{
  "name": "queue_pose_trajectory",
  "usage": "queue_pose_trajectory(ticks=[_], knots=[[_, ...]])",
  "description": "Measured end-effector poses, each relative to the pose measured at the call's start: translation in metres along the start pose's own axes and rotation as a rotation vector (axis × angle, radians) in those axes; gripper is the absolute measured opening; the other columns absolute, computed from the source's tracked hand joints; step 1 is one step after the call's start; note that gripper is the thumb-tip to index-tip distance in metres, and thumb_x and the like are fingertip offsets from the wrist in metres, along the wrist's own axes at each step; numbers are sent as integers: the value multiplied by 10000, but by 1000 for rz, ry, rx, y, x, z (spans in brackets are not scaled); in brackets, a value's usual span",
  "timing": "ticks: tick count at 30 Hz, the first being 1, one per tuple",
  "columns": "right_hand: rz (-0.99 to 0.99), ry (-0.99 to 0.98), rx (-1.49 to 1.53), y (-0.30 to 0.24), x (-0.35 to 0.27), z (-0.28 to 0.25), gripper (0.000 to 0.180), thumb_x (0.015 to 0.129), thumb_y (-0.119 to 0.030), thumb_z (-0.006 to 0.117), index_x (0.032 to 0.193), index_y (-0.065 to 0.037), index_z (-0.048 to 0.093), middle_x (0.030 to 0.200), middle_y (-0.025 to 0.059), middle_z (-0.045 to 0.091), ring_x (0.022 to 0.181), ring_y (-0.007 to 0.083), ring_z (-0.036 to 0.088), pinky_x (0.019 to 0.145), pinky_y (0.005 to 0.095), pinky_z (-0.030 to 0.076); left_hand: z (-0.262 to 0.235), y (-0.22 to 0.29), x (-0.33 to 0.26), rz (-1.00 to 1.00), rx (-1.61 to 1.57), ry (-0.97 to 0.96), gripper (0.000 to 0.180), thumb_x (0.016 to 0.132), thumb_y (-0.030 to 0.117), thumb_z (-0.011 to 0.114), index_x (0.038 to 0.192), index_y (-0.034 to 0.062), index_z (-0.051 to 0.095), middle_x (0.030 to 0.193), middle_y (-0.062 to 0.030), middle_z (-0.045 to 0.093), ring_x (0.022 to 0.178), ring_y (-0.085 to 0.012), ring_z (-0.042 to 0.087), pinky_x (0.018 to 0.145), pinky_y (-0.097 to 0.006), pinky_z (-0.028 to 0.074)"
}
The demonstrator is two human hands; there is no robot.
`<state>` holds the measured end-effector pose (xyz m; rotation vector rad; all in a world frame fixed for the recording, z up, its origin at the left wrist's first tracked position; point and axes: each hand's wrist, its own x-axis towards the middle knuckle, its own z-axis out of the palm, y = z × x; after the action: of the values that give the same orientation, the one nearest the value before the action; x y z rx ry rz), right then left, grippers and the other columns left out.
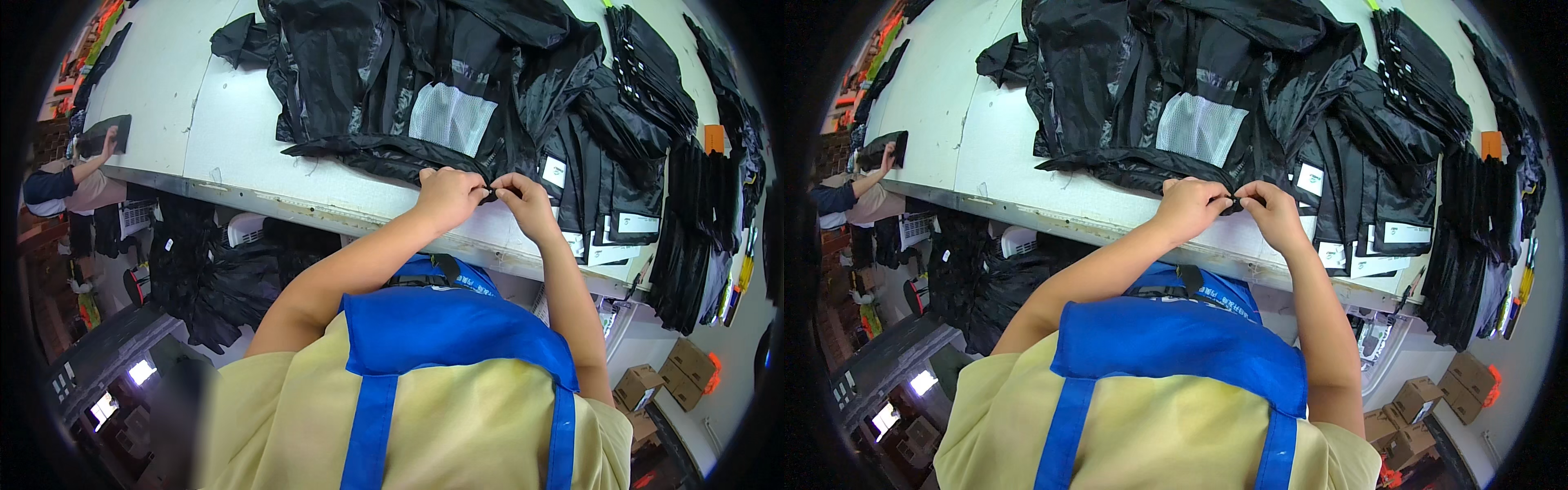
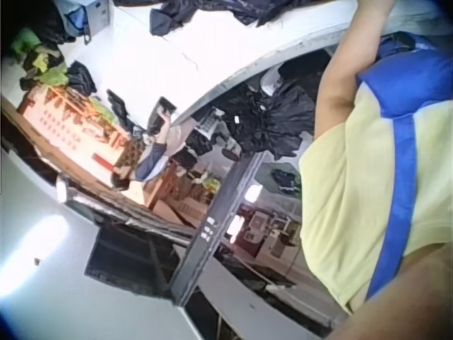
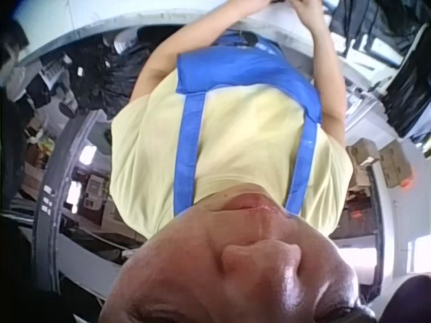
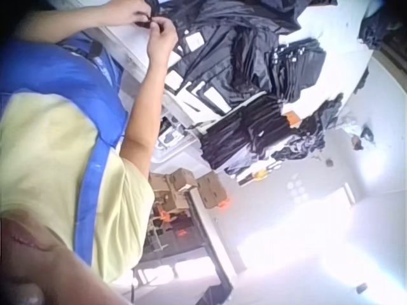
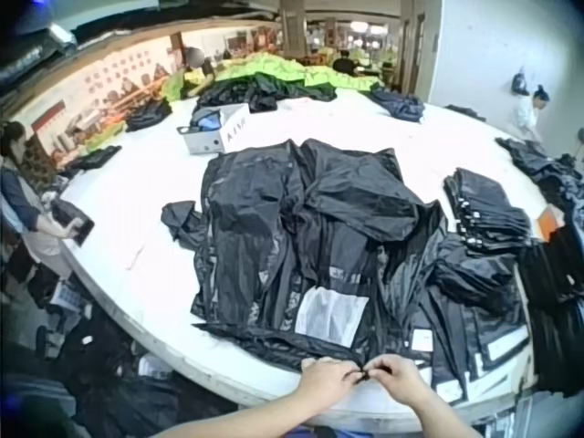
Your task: The person folds black garments on a white table, smoothing and aligning them by hand. The person stacks the folded items into a neat pile on the table.
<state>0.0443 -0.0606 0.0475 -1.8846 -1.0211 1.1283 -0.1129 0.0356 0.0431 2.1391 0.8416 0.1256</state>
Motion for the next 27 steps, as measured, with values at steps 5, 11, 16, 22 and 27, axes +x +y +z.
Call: queue_pose_trajectory(ticks=[5, 11, 16, 22, 27], knots=[[-198, 96, -216, -13, -9, 7, 137, 789, -7, 607, 921, 9, 640, 829, 138, 633, 771, 275, 619, 697, 328, 485, -4, 2, -3, -49, -21, 4, 97, 795, 236, 616, 788, 145, 646, 734, -25, 654, 829, -252, 592, 725, -433, 357], [-355, 266, -532, 11, -15, -1, 110, 780, -9, 557, 835, -65, 634, 833, 109, 620, 867, 295, 566, 799, 416, 395, -9, -17, -4, -14, 203, 258, 78, 769, 206, 620, 731, 142, 594, 703, -39, 606, 826, -282, 568, 693, -462, 363], [-272, 319, -552, 36, -37, -22, 80, 784, -31, 571, 834, -54, 629, 832, 113, 609, 876, 308, 566, 818, 407, 406, -74, -62, -39, -158, 404, 422, 95, 785, 195, 647, 746, 130, 590, 730, -12, 602, 856, -277, 556, 714, -450, 386], [-64, 767, -521, 133, -65, -140, 222, 810, -95, 602, 1026, -67, 643, 1050, 118, 616, 985, 256, 574, 876, 364, 440, -79, -114, -75, 5, 123, 436, 61, 822, 103, 635, 867, 63, 638, 920, -90, 635, 930, -296, 568, 826, -378, 441], [1141, 1184, -691, 277, -156, -293, 614, 808, -405, 621, 1333, -144, 439, 1273, 201, 534, 1123, 394, 543, 937, 475, 436, -48, -137, -90, -520, -592, 514, 134, 871, 94, 606, 999, 56, 601, 951, -33, 576, 893, -114, 538, 767, -238, 450]])
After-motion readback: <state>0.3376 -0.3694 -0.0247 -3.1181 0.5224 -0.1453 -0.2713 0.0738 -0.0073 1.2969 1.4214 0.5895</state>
